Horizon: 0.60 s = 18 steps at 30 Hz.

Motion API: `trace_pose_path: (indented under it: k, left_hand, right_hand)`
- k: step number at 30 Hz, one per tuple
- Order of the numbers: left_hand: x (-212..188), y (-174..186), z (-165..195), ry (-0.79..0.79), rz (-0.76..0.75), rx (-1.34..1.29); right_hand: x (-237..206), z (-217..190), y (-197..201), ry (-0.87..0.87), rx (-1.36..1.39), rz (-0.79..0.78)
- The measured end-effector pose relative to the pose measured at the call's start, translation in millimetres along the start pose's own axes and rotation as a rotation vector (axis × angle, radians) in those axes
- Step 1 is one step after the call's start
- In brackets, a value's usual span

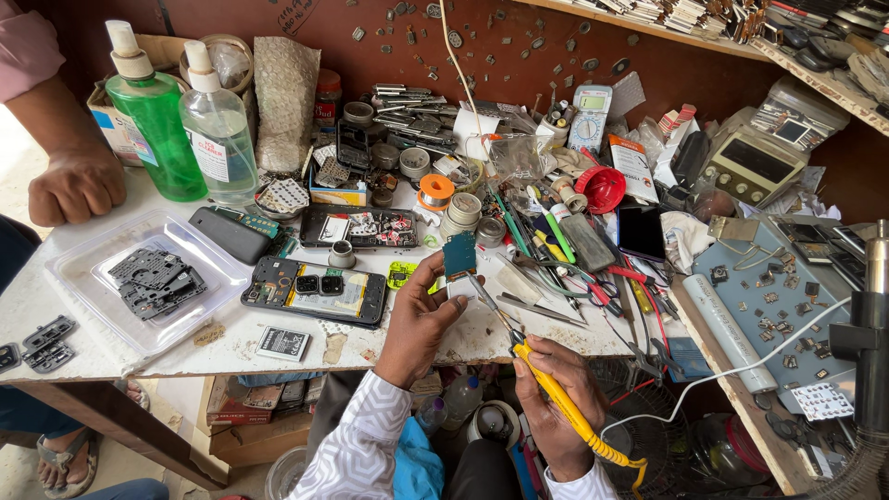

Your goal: The person holds a phone motherboard in one hand and probes it with a yellow multimeter, testing points on the board. They then fit the board into a small phone housing, press the phone together, and finally plug a charger adapter into a wall power strip.

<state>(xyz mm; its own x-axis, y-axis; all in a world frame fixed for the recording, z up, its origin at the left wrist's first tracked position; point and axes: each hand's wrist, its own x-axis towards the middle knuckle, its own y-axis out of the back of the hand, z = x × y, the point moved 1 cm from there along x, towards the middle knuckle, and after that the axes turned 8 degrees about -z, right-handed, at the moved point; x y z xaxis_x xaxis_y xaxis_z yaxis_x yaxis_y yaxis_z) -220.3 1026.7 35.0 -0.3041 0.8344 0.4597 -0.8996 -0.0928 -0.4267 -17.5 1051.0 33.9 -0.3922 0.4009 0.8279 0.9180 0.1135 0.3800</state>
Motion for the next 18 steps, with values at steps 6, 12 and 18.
trace_pose_path:
  k: [6, 12, 18]
  left_hand:
    - [0.9, 1.1, -2.3, -0.005, 0.013, 0.007]
    - [0.3, 0.1, -1.2, 0.016, 0.002, -0.032]
    - [0.5, 0.9, -1.8, 0.011, 0.004, -0.026]
  right_hand:
    - [0.7, 1.2, 0.8, 0.002, 0.005, 0.007]
    - [2.4, -2.9, -0.3, 0.021, 0.004, 0.005]
    - [2.9, -3.5, -0.9, 0.000, -0.001, -0.001]
